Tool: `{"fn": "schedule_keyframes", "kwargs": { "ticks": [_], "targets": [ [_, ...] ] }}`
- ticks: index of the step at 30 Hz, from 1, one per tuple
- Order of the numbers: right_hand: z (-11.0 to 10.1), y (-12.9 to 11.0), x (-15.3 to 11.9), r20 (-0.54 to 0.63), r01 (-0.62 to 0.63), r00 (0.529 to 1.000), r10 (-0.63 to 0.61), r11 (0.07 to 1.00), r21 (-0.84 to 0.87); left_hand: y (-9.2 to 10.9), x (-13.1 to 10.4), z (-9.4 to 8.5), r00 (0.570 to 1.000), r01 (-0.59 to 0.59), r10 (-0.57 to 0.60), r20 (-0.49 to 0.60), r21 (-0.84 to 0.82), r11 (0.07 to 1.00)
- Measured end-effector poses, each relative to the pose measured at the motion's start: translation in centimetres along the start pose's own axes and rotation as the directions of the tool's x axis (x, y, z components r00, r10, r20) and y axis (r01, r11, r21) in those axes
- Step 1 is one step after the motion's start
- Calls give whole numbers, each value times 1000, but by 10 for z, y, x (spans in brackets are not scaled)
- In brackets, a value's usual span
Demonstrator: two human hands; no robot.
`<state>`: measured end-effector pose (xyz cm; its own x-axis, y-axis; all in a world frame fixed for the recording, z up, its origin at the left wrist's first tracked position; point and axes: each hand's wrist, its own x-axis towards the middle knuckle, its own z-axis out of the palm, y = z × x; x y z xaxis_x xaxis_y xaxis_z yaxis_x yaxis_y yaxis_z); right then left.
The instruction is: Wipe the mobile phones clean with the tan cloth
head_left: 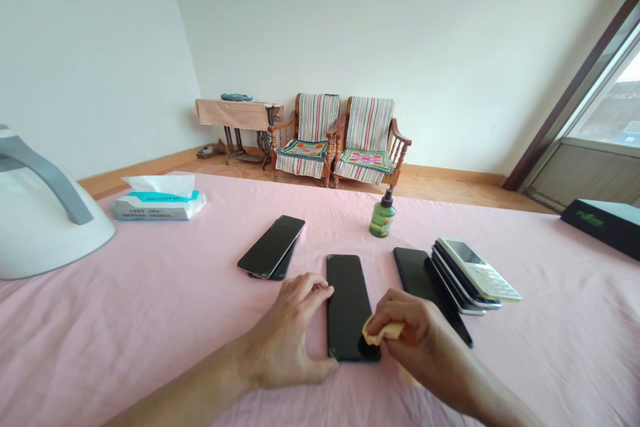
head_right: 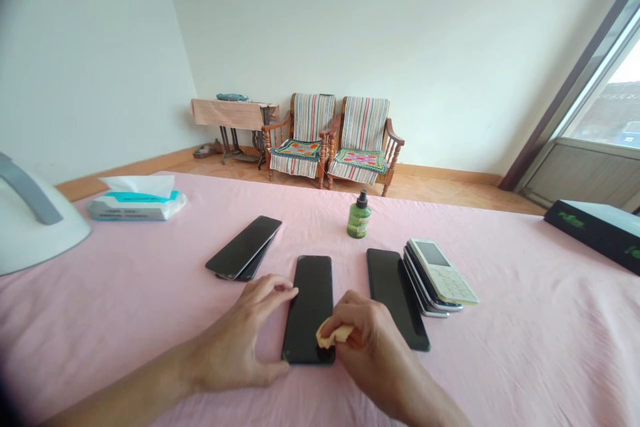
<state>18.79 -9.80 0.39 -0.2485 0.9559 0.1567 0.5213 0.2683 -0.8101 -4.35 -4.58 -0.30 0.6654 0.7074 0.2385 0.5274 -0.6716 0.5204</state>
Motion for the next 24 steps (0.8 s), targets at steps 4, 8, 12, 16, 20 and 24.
{"fn": "schedule_keyframes", "kwargs": {
  "ticks": [4,8,12,16,20,24],
  "targets": [
    [11,-2,7,-90,-59,994,67,994,88,13,-3,5,1000,17,-17,6,-71,997],
    [12,-2,9,-134,-146,977,168,976,161,18,-3,9,1000,25,-27,-10,-97,995],
    [11,3,11,-109,-220,951,290,880,420,17,-3,7,1000,7,-10,-23,-121,993],
    [13,2,11,-120,-198,933,339,762,617,22,-3,2,1000,-3,0,-22,-113,994],
    [19,-9,9,-105,-91,974,203,768,634,28,-5,4,999,-23,22,-46,-25,999],
    [25,-15,9,-113,22,992,54,810,586,23,-12,10,969,-130,146,-200,90,987]
  ]
}}
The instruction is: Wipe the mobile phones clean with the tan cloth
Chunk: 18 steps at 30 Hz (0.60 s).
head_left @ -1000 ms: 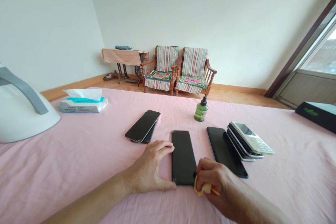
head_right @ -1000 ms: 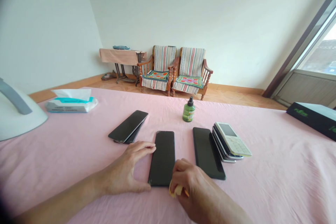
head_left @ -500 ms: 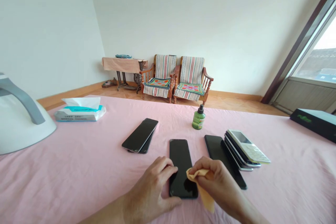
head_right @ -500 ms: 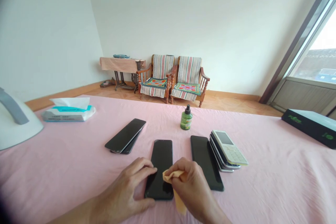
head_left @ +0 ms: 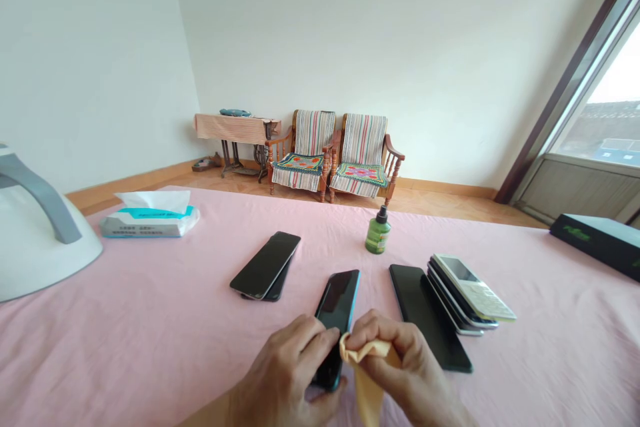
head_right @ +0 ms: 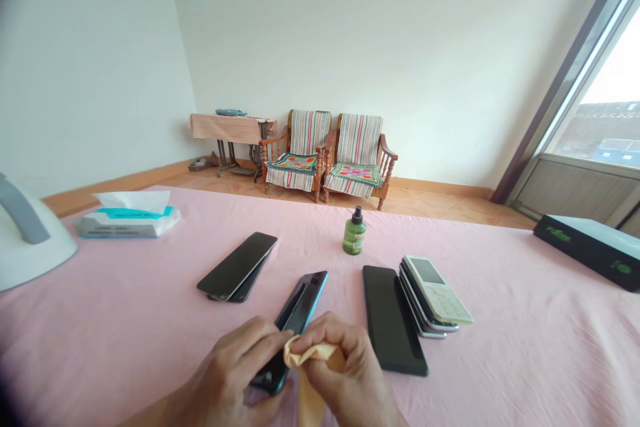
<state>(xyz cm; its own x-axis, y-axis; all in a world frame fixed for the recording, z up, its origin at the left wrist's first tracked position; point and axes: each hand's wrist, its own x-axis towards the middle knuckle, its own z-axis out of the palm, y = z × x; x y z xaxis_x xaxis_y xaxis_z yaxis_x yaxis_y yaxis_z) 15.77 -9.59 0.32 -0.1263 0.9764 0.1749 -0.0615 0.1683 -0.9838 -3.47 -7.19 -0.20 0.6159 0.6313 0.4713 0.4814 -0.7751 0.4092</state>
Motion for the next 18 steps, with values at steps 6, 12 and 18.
{"fn": "schedule_keyframes", "kwargs": {
  "ticks": [6,12,18],
  "targets": [
    [-18,6,5,-152,39,986,-62,988,-149,-15,2,-8,943,-96,102,-316,33,995],
    [-37,-3,17,-263,84,941,-213,900,-428,-17,3,-2,927,-106,88,-364,-31,994],
    [-46,-10,35,-253,51,910,-327,696,-716,-14,-7,8,960,-141,142,-243,20,990]
  ]
}}
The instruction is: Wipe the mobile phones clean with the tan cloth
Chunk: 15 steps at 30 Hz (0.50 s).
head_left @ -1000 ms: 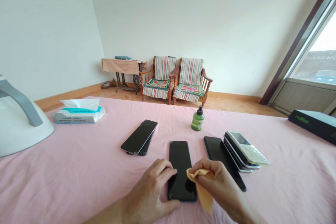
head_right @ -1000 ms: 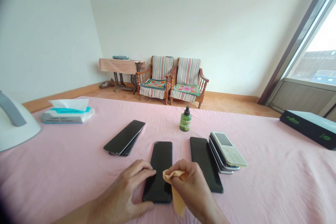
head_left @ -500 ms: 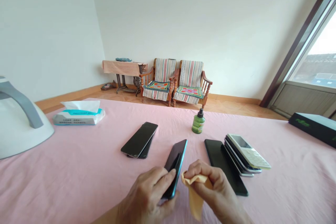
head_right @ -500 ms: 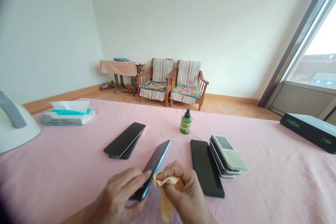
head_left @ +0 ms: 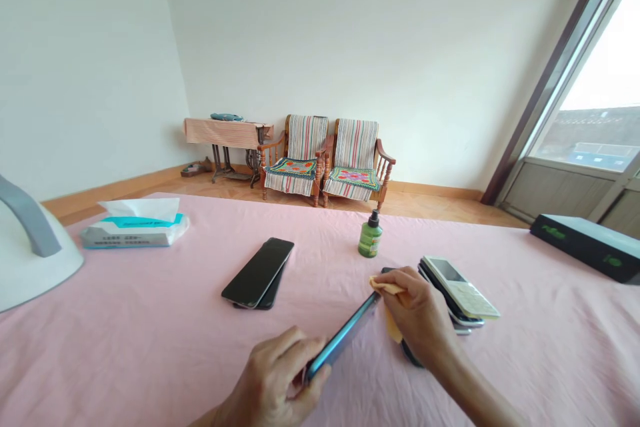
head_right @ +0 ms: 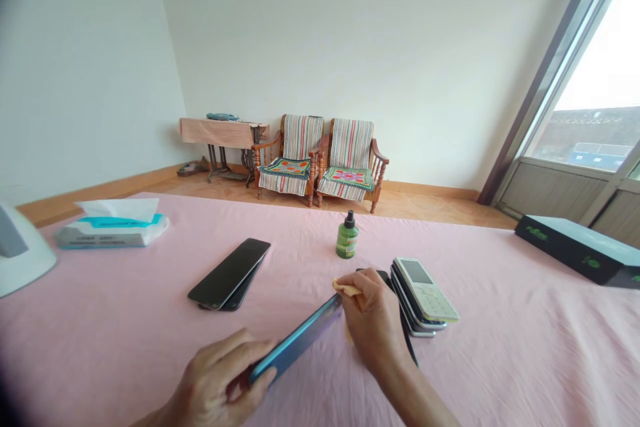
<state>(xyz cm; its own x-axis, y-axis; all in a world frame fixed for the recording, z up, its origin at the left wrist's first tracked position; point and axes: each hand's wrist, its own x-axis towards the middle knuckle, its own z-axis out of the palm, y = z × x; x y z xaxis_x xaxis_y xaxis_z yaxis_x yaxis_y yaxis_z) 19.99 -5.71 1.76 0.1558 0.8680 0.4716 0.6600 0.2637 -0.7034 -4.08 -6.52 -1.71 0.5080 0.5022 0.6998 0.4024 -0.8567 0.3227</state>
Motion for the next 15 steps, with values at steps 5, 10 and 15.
{"fn": "schedule_keyframes", "kwargs": {
  "ticks": [5,10,15],
  "targets": [
    [5,-1,-12,-42,88,995,-90,995,-53,5,-1,3,999,-9,7,35,67,998],
    [27,-19,-44,-42,252,967,-250,965,65,6,-4,7,1000,-25,24,3,107,994],
    [24,-20,-40,-4,292,956,-294,949,118,6,-12,3,1000,6,-10,23,184,983]
  ]
}}
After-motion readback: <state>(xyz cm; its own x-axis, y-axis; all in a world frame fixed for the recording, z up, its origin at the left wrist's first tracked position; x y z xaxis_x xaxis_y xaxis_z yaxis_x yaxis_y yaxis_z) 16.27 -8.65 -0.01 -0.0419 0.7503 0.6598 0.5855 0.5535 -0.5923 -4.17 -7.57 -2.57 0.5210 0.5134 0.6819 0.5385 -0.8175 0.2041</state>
